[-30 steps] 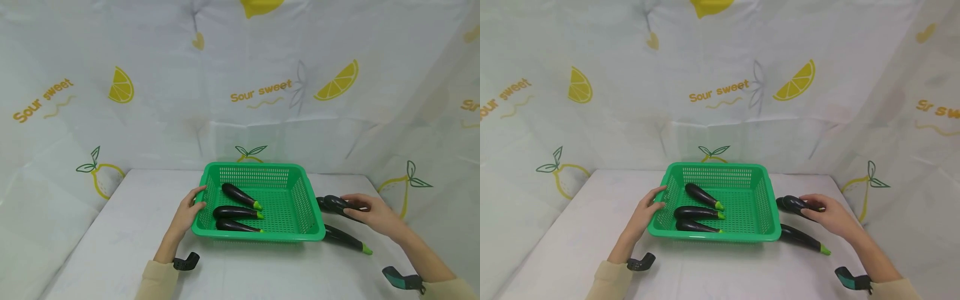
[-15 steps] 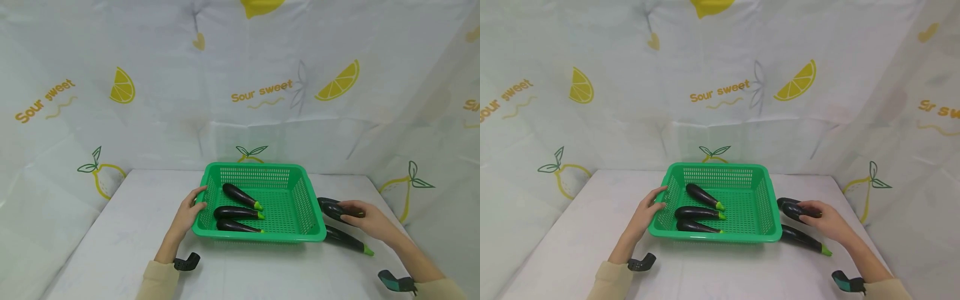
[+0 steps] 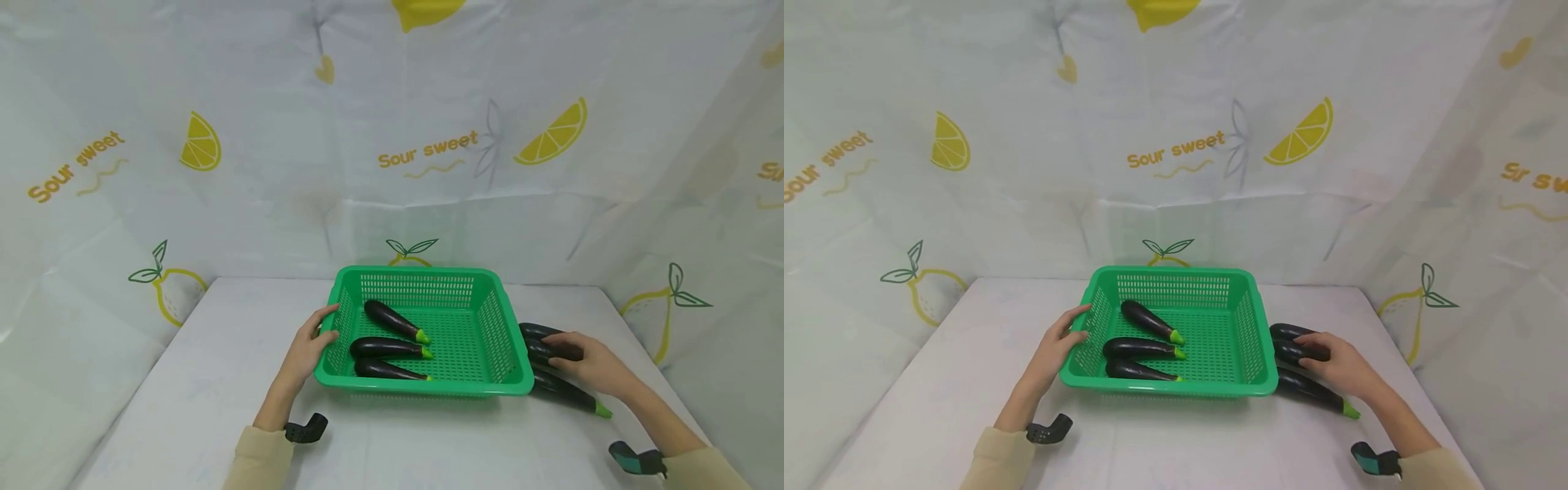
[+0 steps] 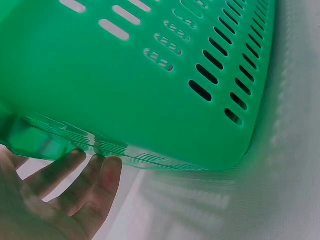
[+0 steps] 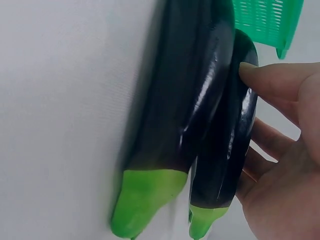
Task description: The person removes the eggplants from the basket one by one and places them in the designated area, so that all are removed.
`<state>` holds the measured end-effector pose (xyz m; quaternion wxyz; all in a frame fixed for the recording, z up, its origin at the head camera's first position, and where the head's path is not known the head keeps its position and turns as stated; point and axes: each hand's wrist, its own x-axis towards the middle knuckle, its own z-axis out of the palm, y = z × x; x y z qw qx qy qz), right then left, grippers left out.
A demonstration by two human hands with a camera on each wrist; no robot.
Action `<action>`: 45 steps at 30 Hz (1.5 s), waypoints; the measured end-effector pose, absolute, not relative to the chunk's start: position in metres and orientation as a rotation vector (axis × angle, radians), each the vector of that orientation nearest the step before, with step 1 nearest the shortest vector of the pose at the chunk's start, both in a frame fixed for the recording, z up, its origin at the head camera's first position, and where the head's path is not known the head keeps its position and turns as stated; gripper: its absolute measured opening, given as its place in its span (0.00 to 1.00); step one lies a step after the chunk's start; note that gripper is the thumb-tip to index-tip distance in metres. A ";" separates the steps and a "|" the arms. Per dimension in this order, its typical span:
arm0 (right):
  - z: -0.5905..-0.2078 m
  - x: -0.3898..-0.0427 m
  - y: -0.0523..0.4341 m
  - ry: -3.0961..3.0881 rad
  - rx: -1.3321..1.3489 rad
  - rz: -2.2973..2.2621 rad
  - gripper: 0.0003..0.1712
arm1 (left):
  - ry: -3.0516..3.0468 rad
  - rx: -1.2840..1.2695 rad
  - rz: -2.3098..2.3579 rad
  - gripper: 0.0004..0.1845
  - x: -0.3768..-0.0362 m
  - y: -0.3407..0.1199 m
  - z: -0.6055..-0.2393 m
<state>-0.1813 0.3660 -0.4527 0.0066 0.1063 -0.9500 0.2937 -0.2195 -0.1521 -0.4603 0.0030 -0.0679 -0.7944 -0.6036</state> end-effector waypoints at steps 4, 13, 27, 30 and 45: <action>-0.456 -0.181 0.367 -2.964 0.353 0.904 0.21 | -2.493 -0.211 -1.899 0.29 -0.219 -0.151 -0.459; -0.456 -0.177 0.362 -2.962 0.387 0.864 0.19 | -2.507 -0.238 -1.888 0.29 -0.218 -0.150 -0.458; -0.454 -0.180 0.360 -2.958 0.396 0.866 0.17 | -2.501 -0.234 -1.896 0.29 -0.216 -0.151 -0.457; -0.454 -0.179 0.361 -2.962 0.367 0.878 0.17 | -2.502 -0.232 -1.897 0.29 -0.216 -0.151 -0.458; -0.414 -0.168 0.344 -2.879 0.379 0.909 0.19 | -2.495 -0.197 -1.894 0.29 -0.220 -0.152 -0.461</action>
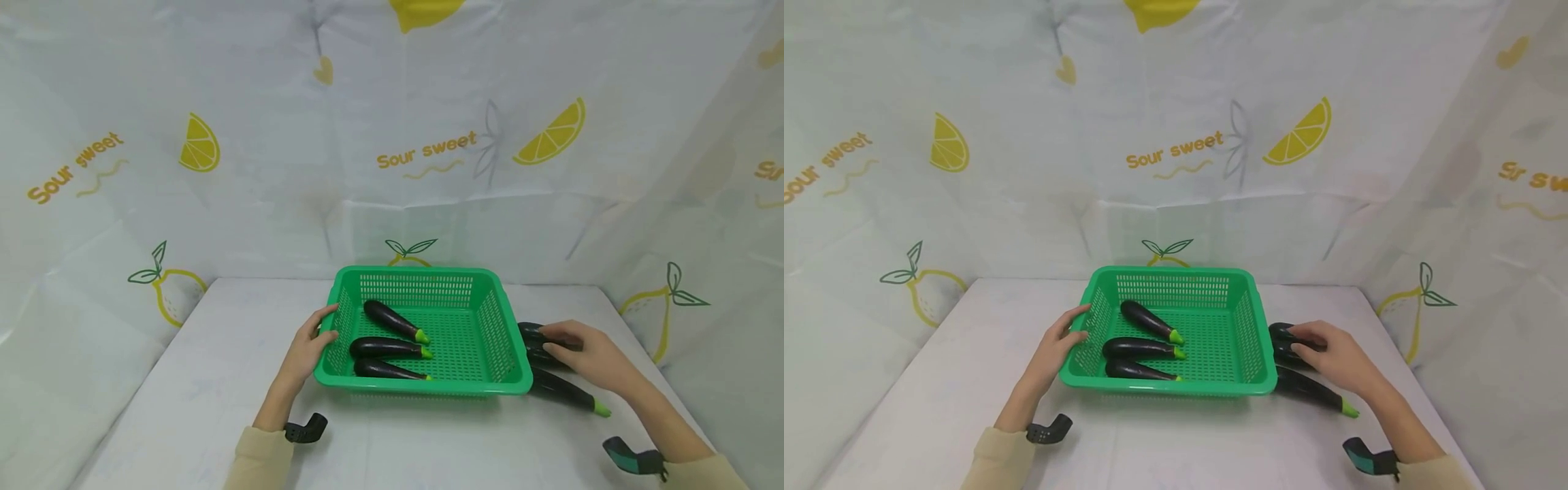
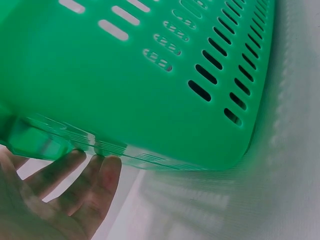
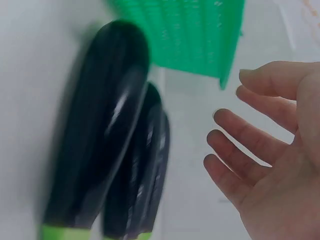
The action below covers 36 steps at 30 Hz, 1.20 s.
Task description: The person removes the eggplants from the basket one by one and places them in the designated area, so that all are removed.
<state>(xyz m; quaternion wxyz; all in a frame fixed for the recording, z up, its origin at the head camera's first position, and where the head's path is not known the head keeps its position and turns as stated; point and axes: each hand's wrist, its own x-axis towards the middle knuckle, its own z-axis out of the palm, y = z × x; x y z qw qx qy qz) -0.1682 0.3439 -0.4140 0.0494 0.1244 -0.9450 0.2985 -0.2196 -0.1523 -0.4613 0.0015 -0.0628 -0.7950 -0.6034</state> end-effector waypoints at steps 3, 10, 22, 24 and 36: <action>-0.406 -0.165 0.339 -2.862 0.395 0.914 0.19 | -2.497 -0.199 -1.892 0.29 -0.220 -0.153 -0.461; -0.399 -0.156 0.324 -2.801 0.422 1.069 0.20 | -2.520 -0.189 -1.900 0.29 -0.218 -0.154 -0.458; -0.414 -0.160 0.305 -2.773 0.416 1.229 0.28 | -2.558 -0.196 -1.848 0.30 -0.219 -0.155 -0.456; -0.416 -0.161 0.304 -2.774 0.418 1.239 0.28 | -2.563 -0.192 -1.848 0.30 -0.219 -0.155 -0.455; -0.430 -0.171 0.294 -2.786 0.370 1.337 0.32 | -2.642 -0.282 -1.770 0.28 -0.217 -0.161 -0.451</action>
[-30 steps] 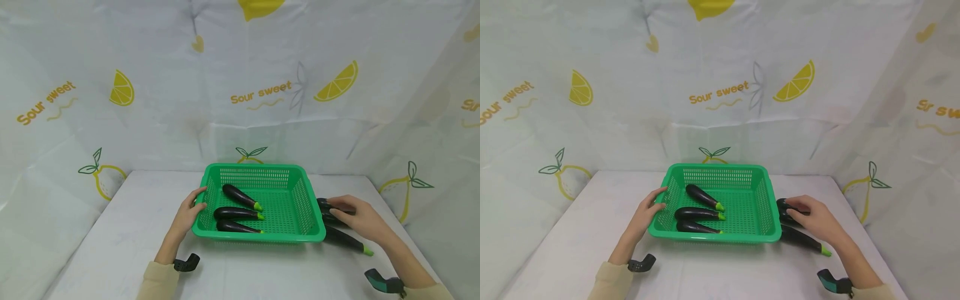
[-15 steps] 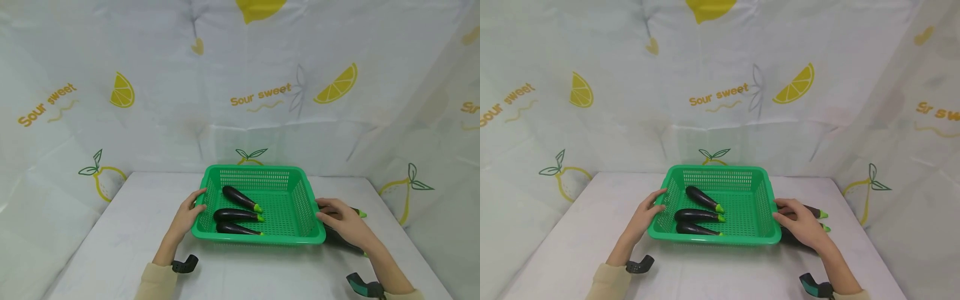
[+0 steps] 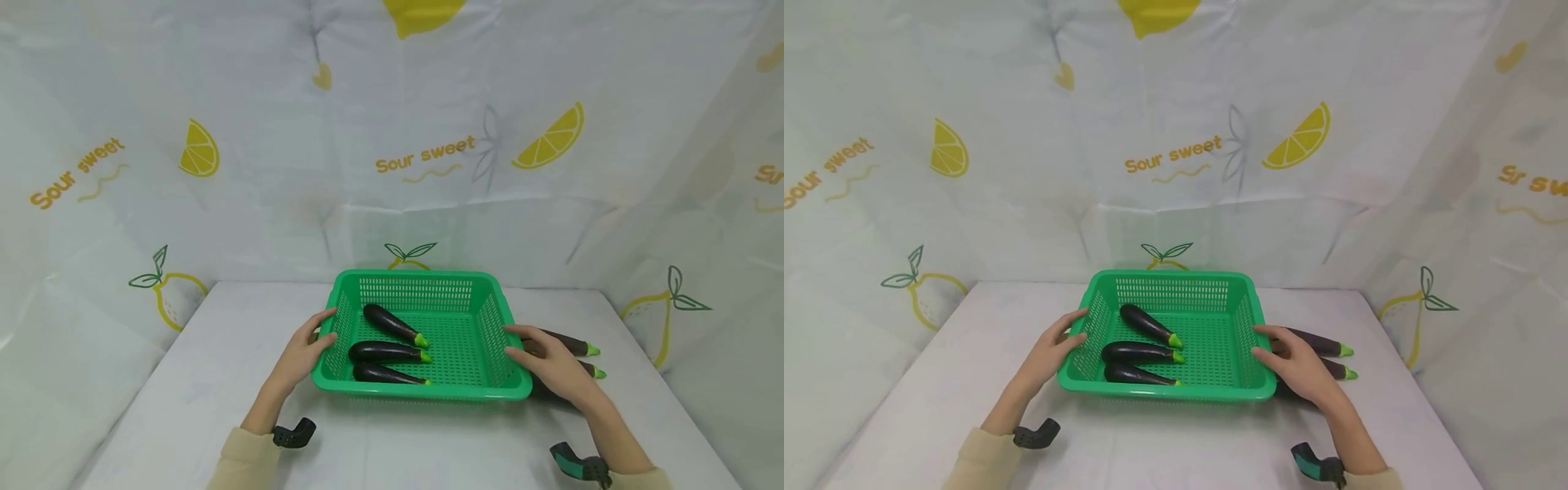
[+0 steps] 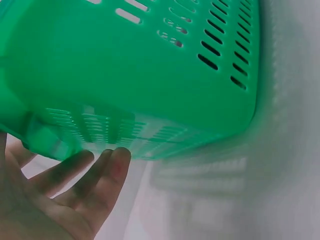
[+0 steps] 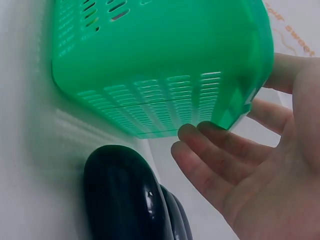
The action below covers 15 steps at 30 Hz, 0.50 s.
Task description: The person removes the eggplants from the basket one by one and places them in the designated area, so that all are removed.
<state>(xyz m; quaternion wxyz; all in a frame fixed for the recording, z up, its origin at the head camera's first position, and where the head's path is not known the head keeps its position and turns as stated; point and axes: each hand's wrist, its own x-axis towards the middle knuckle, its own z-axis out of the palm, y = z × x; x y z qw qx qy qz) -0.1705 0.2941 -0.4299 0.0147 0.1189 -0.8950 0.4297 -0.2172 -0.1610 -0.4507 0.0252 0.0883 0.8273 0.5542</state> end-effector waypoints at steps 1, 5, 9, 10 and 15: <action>-0.430 -0.171 0.294 -2.786 0.369 1.331 0.32 | 2.569 0.279 1.693 0.28 -0.216 -0.161 -0.450; -0.431 -0.172 0.292 -2.787 0.352 1.325 0.32 | 2.643 0.311 1.575 0.28 -0.214 -0.165 -0.447; -0.431 -0.172 0.292 -2.792 0.319 1.349 0.32 | 2.764 0.393 1.429 0.30 -0.213 -0.169 -0.439; -0.431 -0.173 0.292 -2.792 0.316 1.356 0.33 | 2.796 0.423 1.386 0.31 -0.213 -0.170 -0.437; -0.433 -0.176 0.292 -2.784 0.310 1.365 0.33 | 2.938 0.544 1.138 0.31 -0.214 -0.173 -0.421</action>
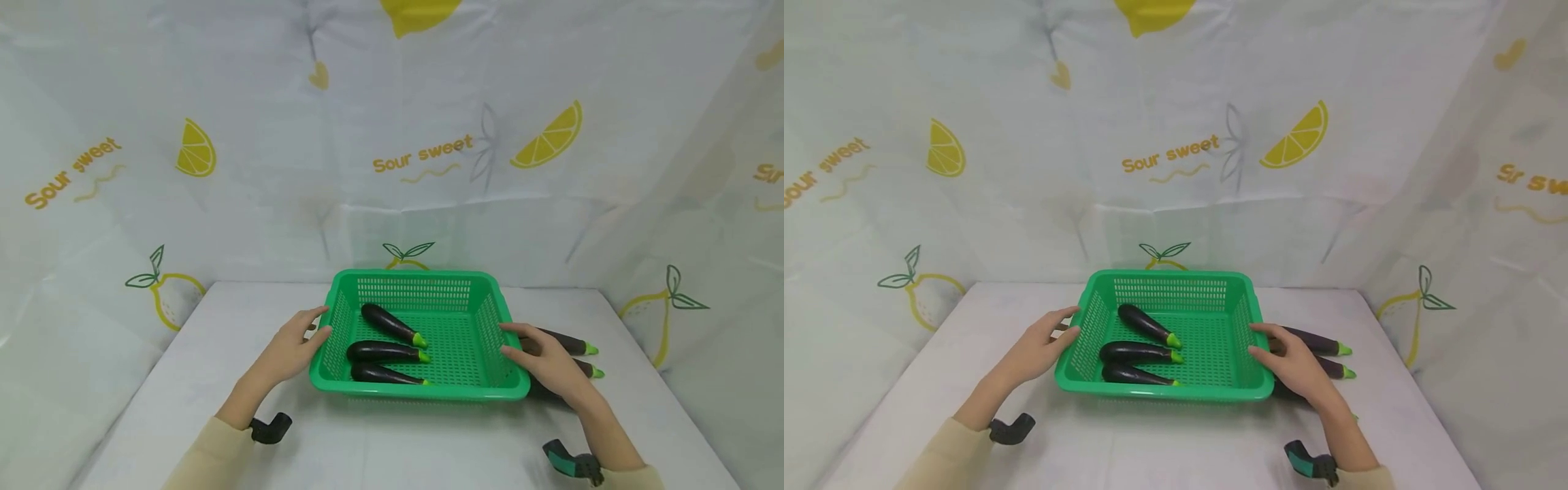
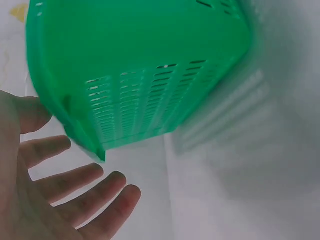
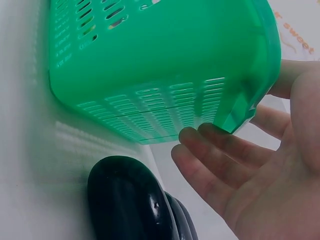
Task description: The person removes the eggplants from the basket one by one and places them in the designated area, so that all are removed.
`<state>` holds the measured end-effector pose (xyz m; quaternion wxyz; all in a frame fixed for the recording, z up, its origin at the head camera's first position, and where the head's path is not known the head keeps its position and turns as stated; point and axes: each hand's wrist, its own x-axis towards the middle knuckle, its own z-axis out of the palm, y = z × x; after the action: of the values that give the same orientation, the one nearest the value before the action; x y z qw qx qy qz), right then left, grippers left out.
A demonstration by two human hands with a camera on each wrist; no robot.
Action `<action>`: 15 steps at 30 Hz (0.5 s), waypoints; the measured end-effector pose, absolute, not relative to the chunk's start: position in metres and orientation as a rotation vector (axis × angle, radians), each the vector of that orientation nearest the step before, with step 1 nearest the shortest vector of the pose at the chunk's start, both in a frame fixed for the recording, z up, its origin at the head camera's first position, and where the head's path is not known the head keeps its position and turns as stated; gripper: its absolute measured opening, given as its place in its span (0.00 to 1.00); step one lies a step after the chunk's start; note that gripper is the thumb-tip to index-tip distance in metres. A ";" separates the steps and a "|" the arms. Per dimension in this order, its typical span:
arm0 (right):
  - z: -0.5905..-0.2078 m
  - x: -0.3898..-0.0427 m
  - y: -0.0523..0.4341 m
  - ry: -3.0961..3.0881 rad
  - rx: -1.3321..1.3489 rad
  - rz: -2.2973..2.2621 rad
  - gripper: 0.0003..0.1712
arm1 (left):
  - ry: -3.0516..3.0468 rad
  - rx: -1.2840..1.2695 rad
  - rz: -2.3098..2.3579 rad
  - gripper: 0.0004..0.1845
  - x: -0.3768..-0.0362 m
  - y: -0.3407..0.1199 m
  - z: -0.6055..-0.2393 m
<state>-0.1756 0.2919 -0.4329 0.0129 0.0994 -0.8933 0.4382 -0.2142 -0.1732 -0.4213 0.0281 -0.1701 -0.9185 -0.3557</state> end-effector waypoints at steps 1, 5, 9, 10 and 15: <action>-0.433 -0.176 0.292 -2.781 0.312 1.367 0.33 | -2.846 -0.538 -1.047 0.31 -0.214 -0.173 -0.417; -0.435 -0.177 0.290 -2.773 0.315 1.359 0.32 | -2.898 -0.569 -0.837 0.30 -0.216 -0.172 -0.403; -0.436 -0.177 0.289 -2.770 0.312 1.362 0.32 | -2.925 -0.595 -0.625 0.28 -0.219 -0.169 -0.392; -0.437 -0.176 0.289 -2.769 0.304 1.365 0.32 | -2.923 -0.607 -0.581 0.27 -0.220 -0.168 -0.389; -0.436 -0.176 0.289 -2.779 0.298 1.361 0.32 | -2.881 -0.677 -0.417 0.25 -0.224 -0.156 -0.375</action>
<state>-0.1760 0.2894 -0.4356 0.0166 0.0958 -0.8938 0.4378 -0.2243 -0.1564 -0.3751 0.0762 -0.2257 -0.9612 -0.1392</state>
